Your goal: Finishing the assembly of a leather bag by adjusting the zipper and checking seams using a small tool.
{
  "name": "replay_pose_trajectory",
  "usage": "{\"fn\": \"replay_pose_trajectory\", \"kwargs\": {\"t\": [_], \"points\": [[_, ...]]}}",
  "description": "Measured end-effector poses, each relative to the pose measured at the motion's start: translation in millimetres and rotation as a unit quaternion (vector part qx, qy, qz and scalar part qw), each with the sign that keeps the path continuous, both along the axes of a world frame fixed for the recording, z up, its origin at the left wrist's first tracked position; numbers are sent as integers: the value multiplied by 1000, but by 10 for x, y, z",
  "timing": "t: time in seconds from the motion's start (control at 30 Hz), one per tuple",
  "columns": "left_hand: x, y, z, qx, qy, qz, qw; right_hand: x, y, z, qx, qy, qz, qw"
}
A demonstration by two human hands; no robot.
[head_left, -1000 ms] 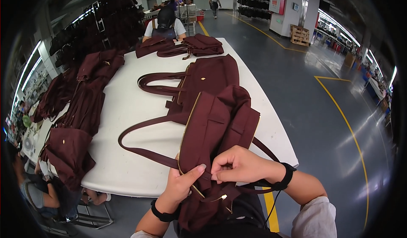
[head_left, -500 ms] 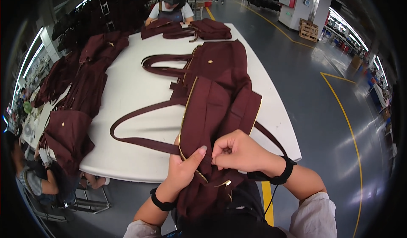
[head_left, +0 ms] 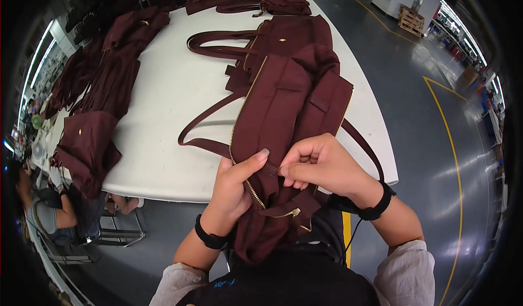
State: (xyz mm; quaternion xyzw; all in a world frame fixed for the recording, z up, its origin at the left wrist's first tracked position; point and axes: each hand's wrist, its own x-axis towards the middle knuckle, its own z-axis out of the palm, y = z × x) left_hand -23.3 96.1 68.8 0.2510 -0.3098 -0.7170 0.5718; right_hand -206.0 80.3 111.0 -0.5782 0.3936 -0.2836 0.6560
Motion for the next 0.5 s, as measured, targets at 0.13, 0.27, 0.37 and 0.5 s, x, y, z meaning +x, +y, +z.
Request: {"fn": "replay_pose_trajectory", "kwargs": {"t": [0.13,0.27,0.37,0.5], "points": [[19,7,-22,13,17,-14,1000,9,-3,16,9,2,0,1000],[25,0,-7,10,7,-15,1000,-6,-50,11,5,1,20,1000],[8,-3,37,20,-10,-5,1000,-16,-79,31,11,10,28,1000],[-3,5,52,29,-11,10,999,-17,-107,25,14,1,42,999]]}}
